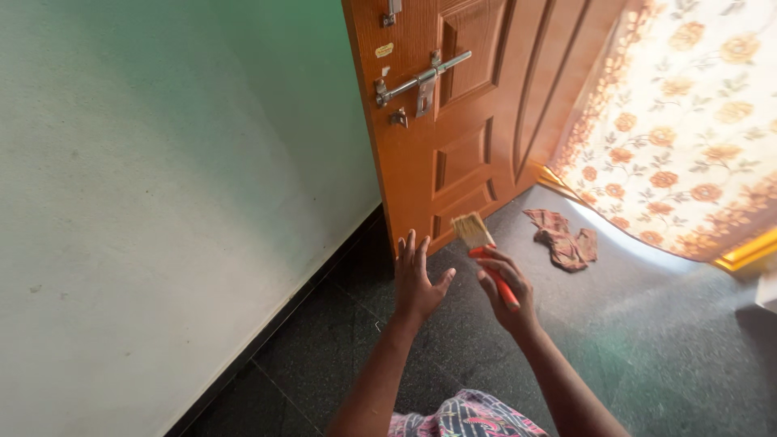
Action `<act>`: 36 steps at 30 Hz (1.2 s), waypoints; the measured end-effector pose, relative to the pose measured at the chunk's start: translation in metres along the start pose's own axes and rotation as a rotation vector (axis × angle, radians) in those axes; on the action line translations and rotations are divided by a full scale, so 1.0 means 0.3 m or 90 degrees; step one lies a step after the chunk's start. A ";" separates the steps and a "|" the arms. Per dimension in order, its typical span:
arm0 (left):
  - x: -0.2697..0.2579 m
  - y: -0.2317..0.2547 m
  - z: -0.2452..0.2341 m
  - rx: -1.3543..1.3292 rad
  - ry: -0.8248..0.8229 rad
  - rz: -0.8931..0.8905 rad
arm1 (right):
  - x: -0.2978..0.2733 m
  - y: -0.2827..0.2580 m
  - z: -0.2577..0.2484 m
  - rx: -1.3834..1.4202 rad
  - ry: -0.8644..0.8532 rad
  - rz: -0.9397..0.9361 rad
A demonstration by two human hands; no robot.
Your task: The person uses a red-handled brush to sweep dust off a brown wooden door. They start by cleaning the area around the handle and latch, then move to the recessed panels and the curved edges of the door, using their left hand to steady the surface.
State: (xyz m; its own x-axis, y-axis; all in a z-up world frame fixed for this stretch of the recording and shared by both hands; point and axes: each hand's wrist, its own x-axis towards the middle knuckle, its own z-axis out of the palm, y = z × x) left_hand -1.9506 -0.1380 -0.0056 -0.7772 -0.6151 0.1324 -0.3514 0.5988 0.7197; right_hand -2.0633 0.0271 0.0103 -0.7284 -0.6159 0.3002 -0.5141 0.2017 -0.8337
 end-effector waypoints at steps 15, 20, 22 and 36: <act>0.547 0.007 -0.009 -0.076 0.137 -0.026 | 0.644 -0.020 -0.021 0.086 0.009 -0.221; 0.835 0.049 -0.097 -0.112 0.223 0.033 | 0.911 -0.056 -0.044 0.092 0.014 -0.272; 0.951 0.091 -0.159 -0.098 0.282 0.091 | 1.017 -0.081 -0.068 0.096 0.035 -0.316; 1.464 0.358 -0.462 -0.230 0.481 0.222 | 1.437 -0.124 -0.064 0.170 0.125 -0.511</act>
State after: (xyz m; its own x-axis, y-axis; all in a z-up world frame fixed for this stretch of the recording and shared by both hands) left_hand -2.2573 -0.4149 0.2243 -0.2150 -0.6781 0.7029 0.1231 0.6951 0.7083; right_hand -2.3669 -0.2312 0.1797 -0.2690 -0.3472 0.8984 -0.8005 -0.4381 -0.4090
